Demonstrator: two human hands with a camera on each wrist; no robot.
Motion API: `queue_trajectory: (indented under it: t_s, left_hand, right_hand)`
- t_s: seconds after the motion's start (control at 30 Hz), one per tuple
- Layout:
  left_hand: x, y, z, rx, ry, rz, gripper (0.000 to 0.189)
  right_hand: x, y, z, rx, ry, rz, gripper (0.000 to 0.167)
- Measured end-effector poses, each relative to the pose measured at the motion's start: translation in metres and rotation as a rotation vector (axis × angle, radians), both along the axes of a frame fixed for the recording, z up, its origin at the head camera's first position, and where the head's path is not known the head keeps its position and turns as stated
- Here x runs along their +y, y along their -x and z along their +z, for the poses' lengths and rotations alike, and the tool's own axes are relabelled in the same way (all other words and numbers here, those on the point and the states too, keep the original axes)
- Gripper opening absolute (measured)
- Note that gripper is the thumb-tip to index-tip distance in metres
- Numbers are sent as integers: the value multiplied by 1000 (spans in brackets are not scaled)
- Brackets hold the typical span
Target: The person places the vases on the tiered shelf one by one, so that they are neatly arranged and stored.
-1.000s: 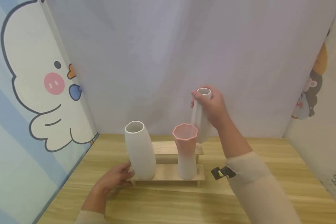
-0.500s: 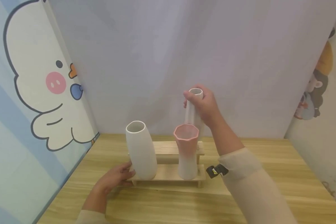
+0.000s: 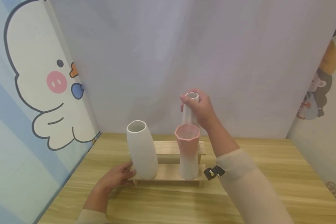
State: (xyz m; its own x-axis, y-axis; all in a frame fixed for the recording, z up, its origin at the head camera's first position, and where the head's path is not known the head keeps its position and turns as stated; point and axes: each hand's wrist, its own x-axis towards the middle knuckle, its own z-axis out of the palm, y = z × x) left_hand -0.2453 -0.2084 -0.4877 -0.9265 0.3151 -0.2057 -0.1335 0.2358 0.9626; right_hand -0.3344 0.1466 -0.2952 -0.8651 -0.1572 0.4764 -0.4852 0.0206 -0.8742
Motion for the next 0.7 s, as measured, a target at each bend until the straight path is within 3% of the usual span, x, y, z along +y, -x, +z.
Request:
queue_trajectory:
  t_s: [0.4,0.7]
  left_hand:
    - [-1,2,-2,-18,-6,-10,67]
    - [-1,1,-1,-22,-6,0,66]
  right_hand:
    - [-3,0,-18,-56,-17,27,22]
    - [-4,1,-23,-67,-9,73,17]
